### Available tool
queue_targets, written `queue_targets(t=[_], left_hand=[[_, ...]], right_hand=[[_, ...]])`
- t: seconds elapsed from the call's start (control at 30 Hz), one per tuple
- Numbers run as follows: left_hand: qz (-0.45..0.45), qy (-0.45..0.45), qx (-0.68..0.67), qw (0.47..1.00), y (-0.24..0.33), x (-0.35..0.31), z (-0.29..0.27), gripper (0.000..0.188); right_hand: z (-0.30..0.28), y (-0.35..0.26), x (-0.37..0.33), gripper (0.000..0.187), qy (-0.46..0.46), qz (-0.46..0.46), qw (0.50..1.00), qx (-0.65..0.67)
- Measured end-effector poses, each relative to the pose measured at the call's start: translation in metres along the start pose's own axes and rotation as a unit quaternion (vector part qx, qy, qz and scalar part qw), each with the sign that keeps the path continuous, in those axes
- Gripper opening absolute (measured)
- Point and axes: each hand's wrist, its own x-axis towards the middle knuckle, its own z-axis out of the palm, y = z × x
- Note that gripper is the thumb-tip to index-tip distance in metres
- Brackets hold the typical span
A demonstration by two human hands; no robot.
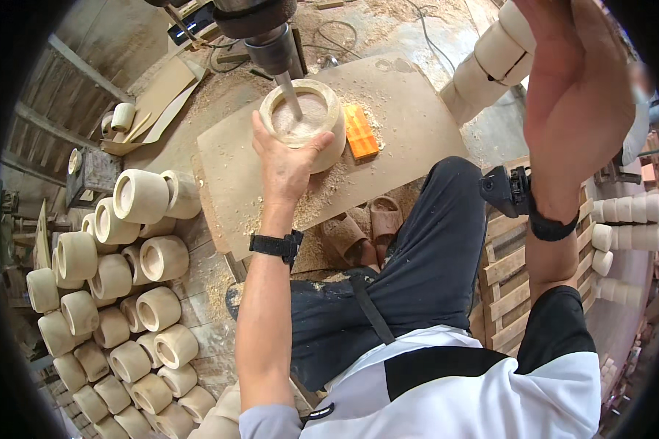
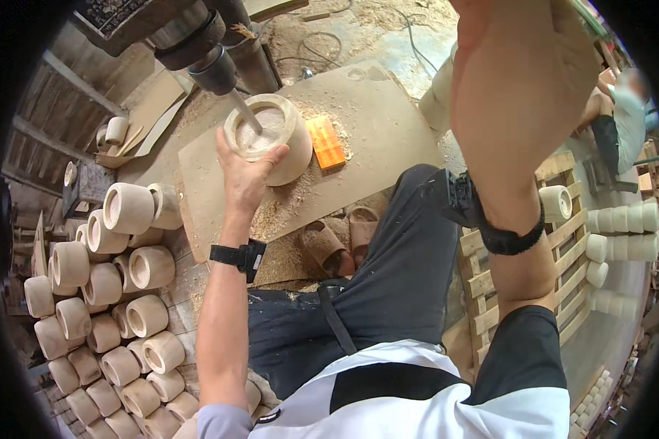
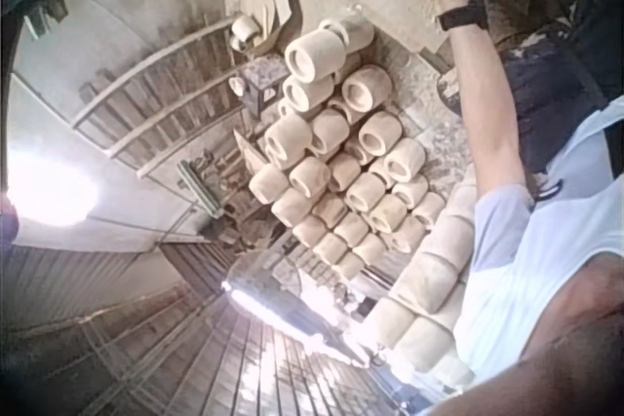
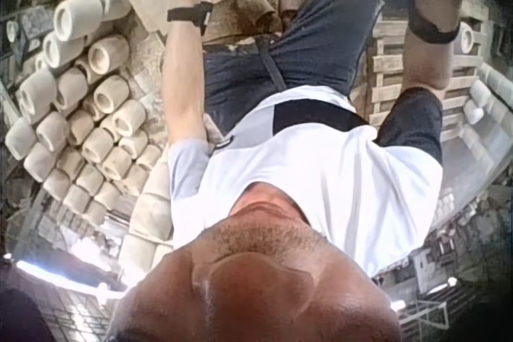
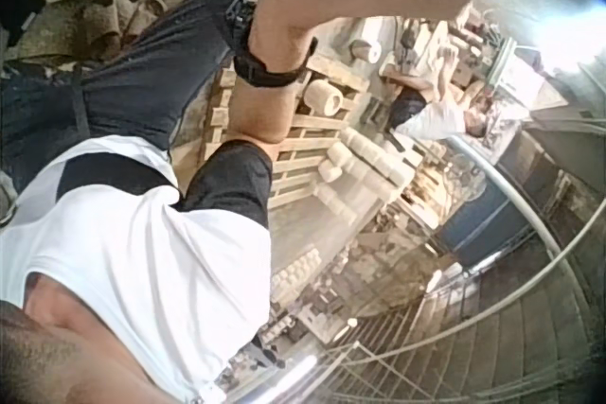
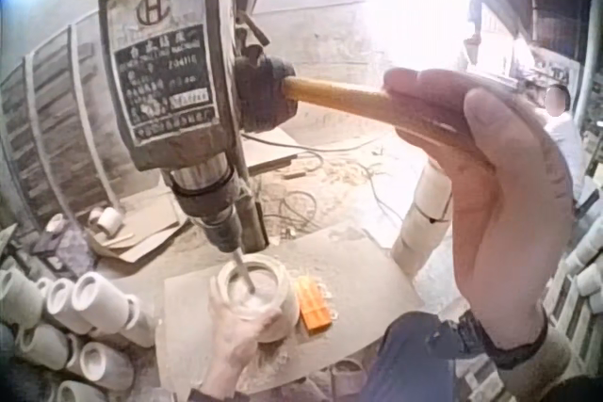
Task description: Using a drill press to hollow out or drill holes into wooden bowls.
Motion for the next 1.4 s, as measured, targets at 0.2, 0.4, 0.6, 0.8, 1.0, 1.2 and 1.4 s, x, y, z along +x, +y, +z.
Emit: queue_targets(t=[0.2,0.4,0.6,0.8,1.0,1.2,1.4], left_hand=[[-0.007,-0.024,0.005,1.0,-0.001,0.001,-0.009,0.109],[0.02,-0.024,-0.014,0.999,0.011,0.0,-0.01,0.095],[0.004,-0.015,-0.002,1.0,0.002,-0.002,-0.008,0.092],[-0.005,-0.015,-0.014,1.0,0.003,-0.001,-0.009,0.095],[-0.026,-0.007,0.026,0.999,0.017,-0.006,-0.012,0.11],[-0.044,-0.026,0.018,0.999,0.02,-0.007,-0.014,0.114],[-0.034,-0.033,0.026,0.999,0.014,-0.006,-0.013,0.118]], right_hand=[[-0.033,0.059,-0.022,0.04,-0.164,-0.274,0.924,-0.21],[-0.061,0.058,-0.017,0.045,-0.252,-0.172,0.911,-0.277],[-0.07,0.066,-0.02,0.044,-0.277,-0.18,0.899,-0.288],[-0.079,0.093,-0.036,0.043,-0.231,-0.091,0.917,-0.312],[-0.086,0.109,-0.034,0.041,-0.235,-0.065,0.921,-0.302],[-0.095,0.115,-0.018,0.037,-0.281,0.002,0.898,-0.338],[-0.1,0.119,0.009,0.032,-0.335,0.057,0.841,-0.42]])
